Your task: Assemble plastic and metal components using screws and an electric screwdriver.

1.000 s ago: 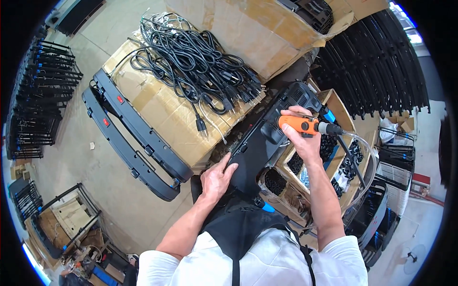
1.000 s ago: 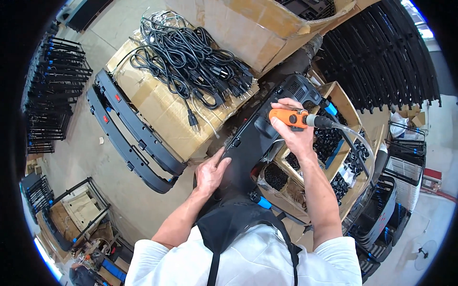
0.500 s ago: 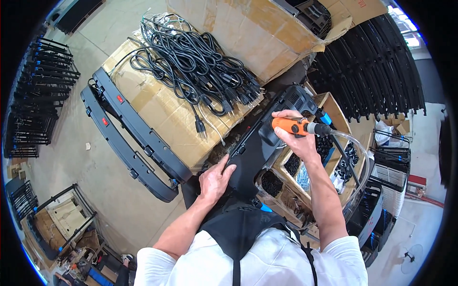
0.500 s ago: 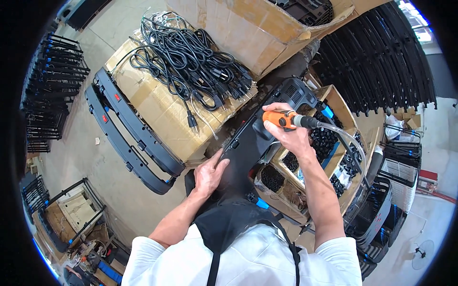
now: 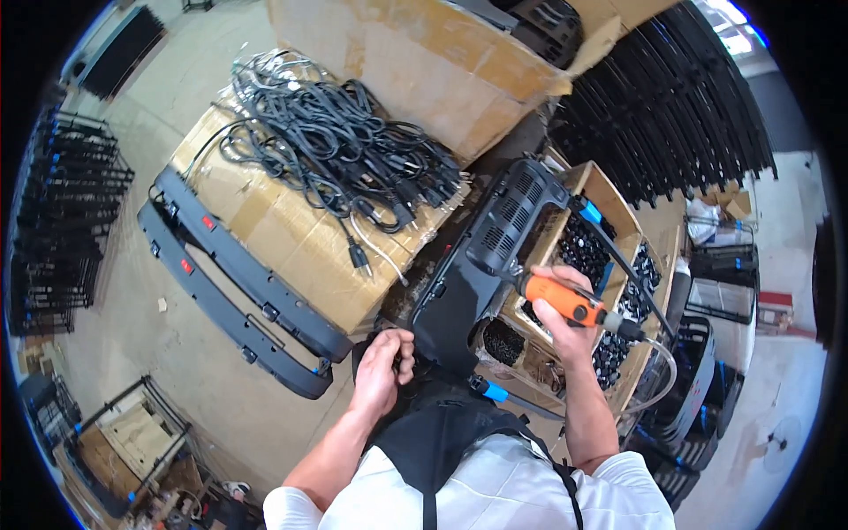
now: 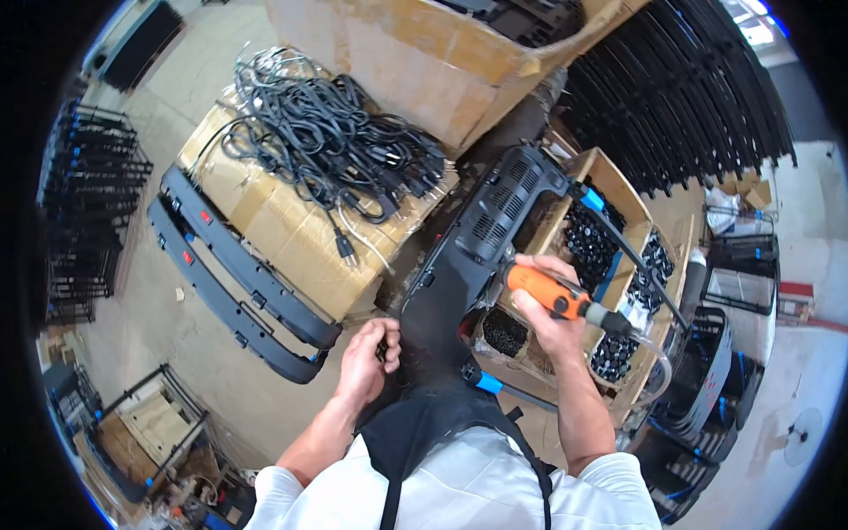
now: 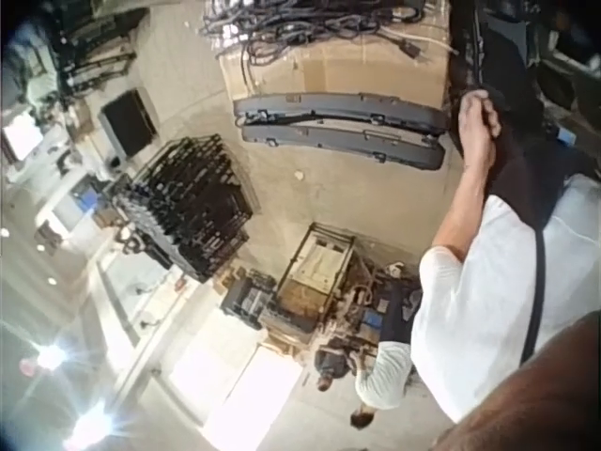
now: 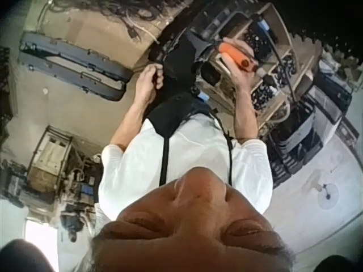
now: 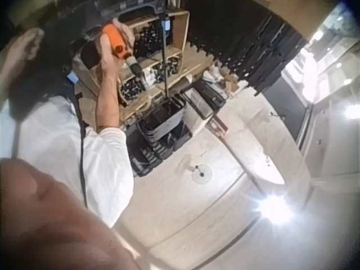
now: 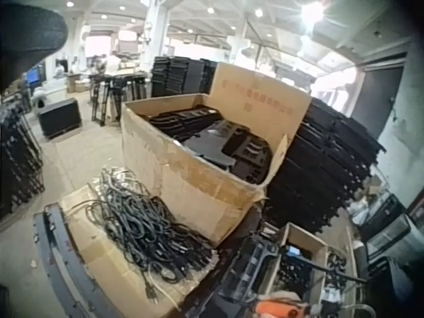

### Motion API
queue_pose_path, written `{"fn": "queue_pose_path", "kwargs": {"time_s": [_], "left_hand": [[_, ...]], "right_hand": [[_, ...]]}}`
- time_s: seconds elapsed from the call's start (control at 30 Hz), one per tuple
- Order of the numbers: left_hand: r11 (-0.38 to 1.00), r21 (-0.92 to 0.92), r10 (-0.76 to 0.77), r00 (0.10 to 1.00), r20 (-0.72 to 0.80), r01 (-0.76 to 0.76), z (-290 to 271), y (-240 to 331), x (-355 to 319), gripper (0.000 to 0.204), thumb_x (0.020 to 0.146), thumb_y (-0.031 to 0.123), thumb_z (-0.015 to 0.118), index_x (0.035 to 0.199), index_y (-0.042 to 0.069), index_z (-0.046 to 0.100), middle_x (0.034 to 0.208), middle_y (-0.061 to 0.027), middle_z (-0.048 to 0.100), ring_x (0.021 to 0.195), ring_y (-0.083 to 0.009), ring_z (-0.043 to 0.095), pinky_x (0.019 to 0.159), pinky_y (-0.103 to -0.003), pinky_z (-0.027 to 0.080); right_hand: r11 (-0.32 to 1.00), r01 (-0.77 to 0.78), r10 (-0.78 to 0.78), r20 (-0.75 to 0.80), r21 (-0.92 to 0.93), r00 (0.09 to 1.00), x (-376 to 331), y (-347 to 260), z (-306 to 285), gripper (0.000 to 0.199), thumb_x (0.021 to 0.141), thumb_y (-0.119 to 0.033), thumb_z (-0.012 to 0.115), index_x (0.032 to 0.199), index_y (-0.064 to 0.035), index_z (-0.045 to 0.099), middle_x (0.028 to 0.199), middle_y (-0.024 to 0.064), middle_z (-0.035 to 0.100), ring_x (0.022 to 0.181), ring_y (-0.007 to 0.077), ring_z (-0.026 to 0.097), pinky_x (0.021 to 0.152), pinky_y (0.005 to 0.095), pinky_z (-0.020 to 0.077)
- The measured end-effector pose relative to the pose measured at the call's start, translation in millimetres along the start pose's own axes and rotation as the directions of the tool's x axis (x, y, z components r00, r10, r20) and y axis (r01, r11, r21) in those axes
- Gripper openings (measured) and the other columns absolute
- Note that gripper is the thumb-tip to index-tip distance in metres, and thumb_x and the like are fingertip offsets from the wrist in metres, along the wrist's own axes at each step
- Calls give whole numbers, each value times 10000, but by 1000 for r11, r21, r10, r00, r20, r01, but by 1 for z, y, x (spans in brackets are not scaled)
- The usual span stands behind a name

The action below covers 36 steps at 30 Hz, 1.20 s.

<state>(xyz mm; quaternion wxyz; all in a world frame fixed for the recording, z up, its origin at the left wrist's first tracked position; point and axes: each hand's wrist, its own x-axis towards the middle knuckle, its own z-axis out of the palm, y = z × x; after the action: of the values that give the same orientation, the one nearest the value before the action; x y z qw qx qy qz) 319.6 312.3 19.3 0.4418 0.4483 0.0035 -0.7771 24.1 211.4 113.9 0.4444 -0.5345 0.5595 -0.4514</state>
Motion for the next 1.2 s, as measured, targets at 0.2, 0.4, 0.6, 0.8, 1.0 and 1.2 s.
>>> {"fn": "queue_pose_path", "kwargs": {"time_s": [0.2,0.4,0.6,0.8,1.0,1.2], "left_hand": [[964,31,-261,908,328,265,30,-18,-16,255,1161,253,499,1235,41,620,989,-61,718,757,-123,627,618,-246,484],[939,241,-327,851,412,244,50,-46,-13,278,1176,254,452,1233,31,608,942,-71,684,743,-134,606,619,-254,486],[899,282,-419,845,331,335,63,-80,-31,256,1158,274,510,1177,64,654,1001,-39,696,835,-129,643,703,-272,530],[907,297,-379,884,273,297,58,-134,-62,282,1110,351,617,1069,85,703,858,17,666,759,-104,608,647,-244,471],[949,125,-300,951,71,289,44,-173,-87,333,1103,397,619,1008,87,693,758,45,593,612,-92,516,538,-242,403],[951,-23,-305,948,87,308,36,-183,-95,293,1130,350,572,1156,78,677,867,31,611,698,-96,532,566,-239,419]], "right_hand": [[965,-49,91,-153,258,984,-83,-10,-22,550,878,8,749,1380,-27,527,1284,216,714,1223,322,683,1100,482,519],[968,14,25,-151,251,988,-147,-11,-34,544,899,-1,750,1389,-29,514,1294,233,705,1273,393,664,1124,543,505],[951,66,-17,-163,301,987,-203,-9,-53,565,888,6,766,1394,-39,520,1294,236,704,1269,401,666,1128,559,498],[940,118,-69,-161,320,985,-260,8,-73,563,880,29,770,1383,-38,526,1301,229,698,1281,399,653,1136,561,492],[944,112,-95,-67,312,993,-295,22,-69,548,875,39,774,1364,-19,534,1311,207,691,1292,388,650,1141,555,492],[968,113,-125,37,223,992,-305,21,-57,552,852,58,776,1353,-9,556,1330,214,690,1316,371,645,1150,506,497]]}}
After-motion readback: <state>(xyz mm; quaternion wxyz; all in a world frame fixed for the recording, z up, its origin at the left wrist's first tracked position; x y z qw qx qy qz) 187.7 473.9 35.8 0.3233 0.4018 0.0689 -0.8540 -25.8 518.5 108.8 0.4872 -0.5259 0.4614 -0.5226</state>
